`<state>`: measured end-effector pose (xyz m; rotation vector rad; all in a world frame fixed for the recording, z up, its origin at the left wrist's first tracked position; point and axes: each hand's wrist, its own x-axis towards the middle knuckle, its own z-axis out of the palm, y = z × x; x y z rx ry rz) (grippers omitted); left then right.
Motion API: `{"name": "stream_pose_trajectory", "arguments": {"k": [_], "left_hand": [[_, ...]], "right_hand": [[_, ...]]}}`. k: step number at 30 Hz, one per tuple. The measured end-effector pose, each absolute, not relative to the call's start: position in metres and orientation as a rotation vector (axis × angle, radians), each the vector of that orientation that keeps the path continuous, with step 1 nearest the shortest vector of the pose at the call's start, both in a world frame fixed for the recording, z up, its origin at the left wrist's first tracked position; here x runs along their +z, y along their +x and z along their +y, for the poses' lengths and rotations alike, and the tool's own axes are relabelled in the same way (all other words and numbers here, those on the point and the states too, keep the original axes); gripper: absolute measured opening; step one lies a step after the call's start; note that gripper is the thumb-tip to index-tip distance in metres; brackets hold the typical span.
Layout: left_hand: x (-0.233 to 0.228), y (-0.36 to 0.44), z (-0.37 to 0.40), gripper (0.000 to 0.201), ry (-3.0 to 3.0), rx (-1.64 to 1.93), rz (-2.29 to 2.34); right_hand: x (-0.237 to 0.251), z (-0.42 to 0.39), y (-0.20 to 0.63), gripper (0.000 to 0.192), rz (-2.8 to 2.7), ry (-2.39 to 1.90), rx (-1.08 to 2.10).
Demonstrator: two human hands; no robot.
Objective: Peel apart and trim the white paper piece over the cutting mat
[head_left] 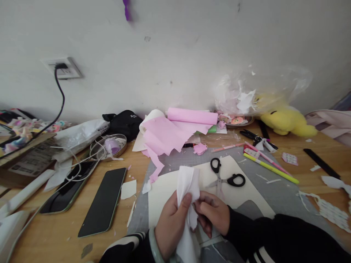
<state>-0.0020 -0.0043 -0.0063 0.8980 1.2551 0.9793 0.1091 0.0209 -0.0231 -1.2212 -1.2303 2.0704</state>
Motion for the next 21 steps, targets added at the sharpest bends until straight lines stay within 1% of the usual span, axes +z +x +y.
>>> {"name": "stream_pose_trajectory", "arguments": {"k": [5,10,17,21], "left_hand": [[-0.0066,-0.0041,-0.0058,0.027,0.919,0.964,1.282],[-0.0073,-0.0089,-0.0057,0.021,1.027,0.978,1.326],[-0.0052,-0.0103,-0.0059,0.027,1.09,0.973,1.299],[-0.0054,-0.0086,-0.0066,0.031,1.01,0.972,1.148]], "right_hand": [[-0.0239,0.021,0.1097,0.019,-1.229,-1.191,2.077],[-0.0235,0.0209,0.1104,0.02,-1.189,-1.195,2.071],[-0.0199,0.0213,0.1106,0.021,-1.2,-1.19,2.08],[-0.0196,0.0218,0.11,0.014,-1.231,-1.222,2.051]]}}
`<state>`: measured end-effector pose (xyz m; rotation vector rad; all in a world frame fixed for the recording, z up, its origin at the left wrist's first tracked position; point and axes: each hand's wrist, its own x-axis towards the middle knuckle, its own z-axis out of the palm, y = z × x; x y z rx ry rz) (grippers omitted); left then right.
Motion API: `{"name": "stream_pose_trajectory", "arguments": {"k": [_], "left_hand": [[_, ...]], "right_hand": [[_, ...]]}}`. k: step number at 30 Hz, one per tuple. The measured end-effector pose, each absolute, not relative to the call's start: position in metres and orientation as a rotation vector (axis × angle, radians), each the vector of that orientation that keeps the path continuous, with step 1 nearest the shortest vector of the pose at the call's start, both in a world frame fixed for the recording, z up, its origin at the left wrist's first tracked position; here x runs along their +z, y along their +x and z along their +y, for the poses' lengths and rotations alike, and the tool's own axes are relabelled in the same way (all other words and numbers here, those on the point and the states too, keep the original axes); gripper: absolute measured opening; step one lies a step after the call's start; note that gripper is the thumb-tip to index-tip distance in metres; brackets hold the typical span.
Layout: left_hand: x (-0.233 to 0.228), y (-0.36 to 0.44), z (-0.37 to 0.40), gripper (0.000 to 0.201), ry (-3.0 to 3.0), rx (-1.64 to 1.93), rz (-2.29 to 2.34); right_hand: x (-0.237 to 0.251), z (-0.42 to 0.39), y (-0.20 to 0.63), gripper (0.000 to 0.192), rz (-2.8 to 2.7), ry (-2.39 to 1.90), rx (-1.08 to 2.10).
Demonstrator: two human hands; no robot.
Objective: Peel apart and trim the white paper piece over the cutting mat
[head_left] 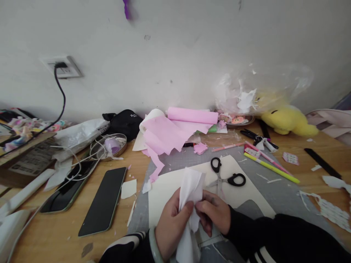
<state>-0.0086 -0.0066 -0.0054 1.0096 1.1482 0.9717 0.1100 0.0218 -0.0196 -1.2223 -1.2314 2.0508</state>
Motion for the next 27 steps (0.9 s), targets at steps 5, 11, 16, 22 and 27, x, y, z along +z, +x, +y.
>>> {"name": "stream_pose_trajectory", "arguments": {"k": [5,11,16,22,27], "left_hand": [[-0.0046,-0.0084,-0.0079,0.03,0.963,0.972,1.048],[-0.0075,-0.0097,-0.008,0.032,1.049,0.941,1.282],[-0.0079,-0.0084,-0.0073,0.036,1.083,0.946,1.424],[-0.0076,-0.0084,-0.0063,0.035,1.128,0.991,1.404],[-0.0092,-0.008,-0.0058,0.035,1.174,1.015,1.401]], "right_hand": [[-0.022,0.0218,0.1096,0.012,-1.232,-1.25,2.042],[-0.0194,0.0228,0.109,0.014,-1.23,-1.187,2.08],[-0.0197,0.0224,0.1095,0.015,-1.205,-1.209,2.076],[-0.0263,0.0231,0.1098,0.011,-1.155,-1.189,2.072],[-0.0218,0.0238,0.1094,0.013,-1.181,-1.193,2.099]]}}
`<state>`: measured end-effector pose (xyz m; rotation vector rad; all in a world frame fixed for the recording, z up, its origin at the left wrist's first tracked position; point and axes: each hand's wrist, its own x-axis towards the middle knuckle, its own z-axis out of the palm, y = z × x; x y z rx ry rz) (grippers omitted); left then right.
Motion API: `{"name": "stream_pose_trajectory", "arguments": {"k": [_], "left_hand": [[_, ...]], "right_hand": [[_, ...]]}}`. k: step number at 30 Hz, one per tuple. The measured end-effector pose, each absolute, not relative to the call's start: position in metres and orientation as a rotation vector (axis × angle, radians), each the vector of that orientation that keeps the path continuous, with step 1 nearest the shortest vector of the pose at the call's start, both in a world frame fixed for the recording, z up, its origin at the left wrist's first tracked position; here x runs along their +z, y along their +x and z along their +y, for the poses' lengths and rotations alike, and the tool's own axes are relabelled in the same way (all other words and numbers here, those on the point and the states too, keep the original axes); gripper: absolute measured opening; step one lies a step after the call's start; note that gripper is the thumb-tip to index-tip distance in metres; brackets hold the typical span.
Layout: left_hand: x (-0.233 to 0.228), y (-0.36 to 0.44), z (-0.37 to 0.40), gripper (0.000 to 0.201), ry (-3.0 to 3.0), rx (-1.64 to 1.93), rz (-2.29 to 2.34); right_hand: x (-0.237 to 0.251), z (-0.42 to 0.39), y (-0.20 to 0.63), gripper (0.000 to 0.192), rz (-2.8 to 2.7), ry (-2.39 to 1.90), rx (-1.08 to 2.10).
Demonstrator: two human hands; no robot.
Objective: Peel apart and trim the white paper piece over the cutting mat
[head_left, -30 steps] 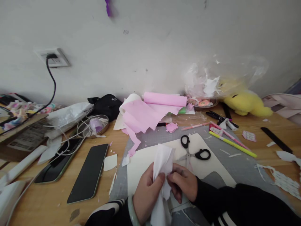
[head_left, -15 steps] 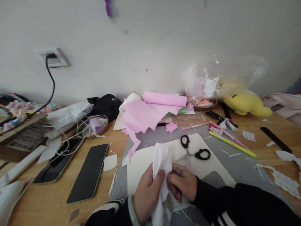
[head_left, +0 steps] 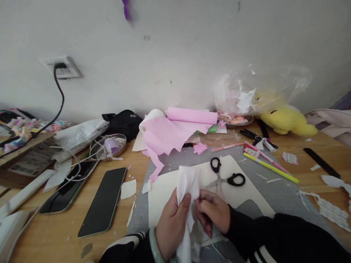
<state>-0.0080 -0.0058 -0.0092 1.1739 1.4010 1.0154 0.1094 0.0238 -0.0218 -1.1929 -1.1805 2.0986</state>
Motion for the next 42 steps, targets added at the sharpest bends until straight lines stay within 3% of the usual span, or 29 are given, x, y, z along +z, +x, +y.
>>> {"name": "stream_pose_trajectory", "arguments": {"k": [26,35,42], "left_hand": [[-0.0107,-0.0073,-0.0089,0.038,1.121,0.954,1.411],[-0.0076,-0.0072,-0.0082,0.037,1.12,0.96,1.394],[-0.0069,-0.006,-0.0073,0.034,1.131,0.977,1.403]], "right_hand": [[-0.0221,0.0207,0.1105,0.021,-1.219,-1.219,2.057],[-0.0166,0.0209,0.1107,0.038,-1.246,-1.189,2.059],[-0.0197,0.0215,0.1102,0.041,-1.207,-1.209,2.077]]}}
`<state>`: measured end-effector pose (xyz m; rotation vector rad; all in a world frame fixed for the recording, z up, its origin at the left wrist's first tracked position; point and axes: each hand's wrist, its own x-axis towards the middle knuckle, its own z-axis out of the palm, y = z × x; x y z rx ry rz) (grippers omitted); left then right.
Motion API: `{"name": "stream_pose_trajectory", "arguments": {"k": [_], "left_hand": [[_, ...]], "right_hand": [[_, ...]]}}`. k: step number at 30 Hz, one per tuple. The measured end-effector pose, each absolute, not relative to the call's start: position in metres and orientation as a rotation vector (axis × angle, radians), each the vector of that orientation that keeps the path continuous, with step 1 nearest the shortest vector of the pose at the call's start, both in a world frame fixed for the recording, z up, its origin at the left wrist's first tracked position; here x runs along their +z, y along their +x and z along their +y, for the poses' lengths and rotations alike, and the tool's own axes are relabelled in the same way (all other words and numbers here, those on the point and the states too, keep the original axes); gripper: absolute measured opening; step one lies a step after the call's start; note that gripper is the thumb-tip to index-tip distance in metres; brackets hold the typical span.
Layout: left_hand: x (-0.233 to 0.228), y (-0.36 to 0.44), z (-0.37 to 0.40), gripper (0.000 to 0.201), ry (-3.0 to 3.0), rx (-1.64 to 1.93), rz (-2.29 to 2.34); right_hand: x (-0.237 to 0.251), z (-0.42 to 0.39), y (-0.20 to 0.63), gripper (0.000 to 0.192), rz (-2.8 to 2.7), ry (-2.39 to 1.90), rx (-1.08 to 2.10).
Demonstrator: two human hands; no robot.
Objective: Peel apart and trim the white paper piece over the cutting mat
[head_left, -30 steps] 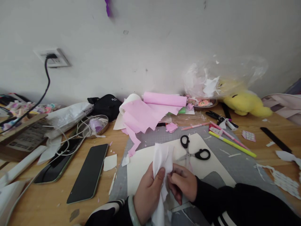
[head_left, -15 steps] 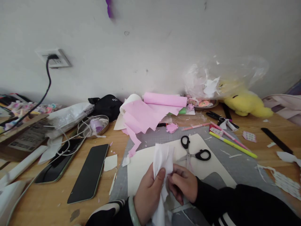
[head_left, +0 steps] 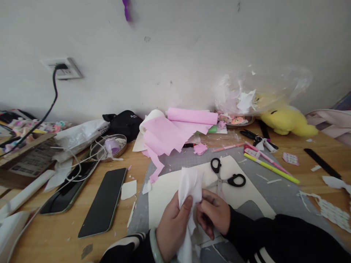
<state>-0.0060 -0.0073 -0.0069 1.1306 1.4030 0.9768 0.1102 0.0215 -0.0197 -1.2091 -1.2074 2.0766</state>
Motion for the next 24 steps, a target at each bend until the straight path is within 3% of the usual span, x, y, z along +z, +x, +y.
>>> {"name": "stream_pose_trajectory", "arguments": {"k": [10,24], "left_hand": [[-0.0073,-0.0071,-0.0066,0.037,1.112,0.968,1.434],[-0.0046,-0.0086,-0.0053,0.035,1.129,1.006,1.321]], "right_hand": [[-0.0229,0.021,0.111,0.033,-1.232,-1.196,2.118],[-0.0199,0.0217,0.1099,0.038,-1.234,-1.206,2.112]]}}
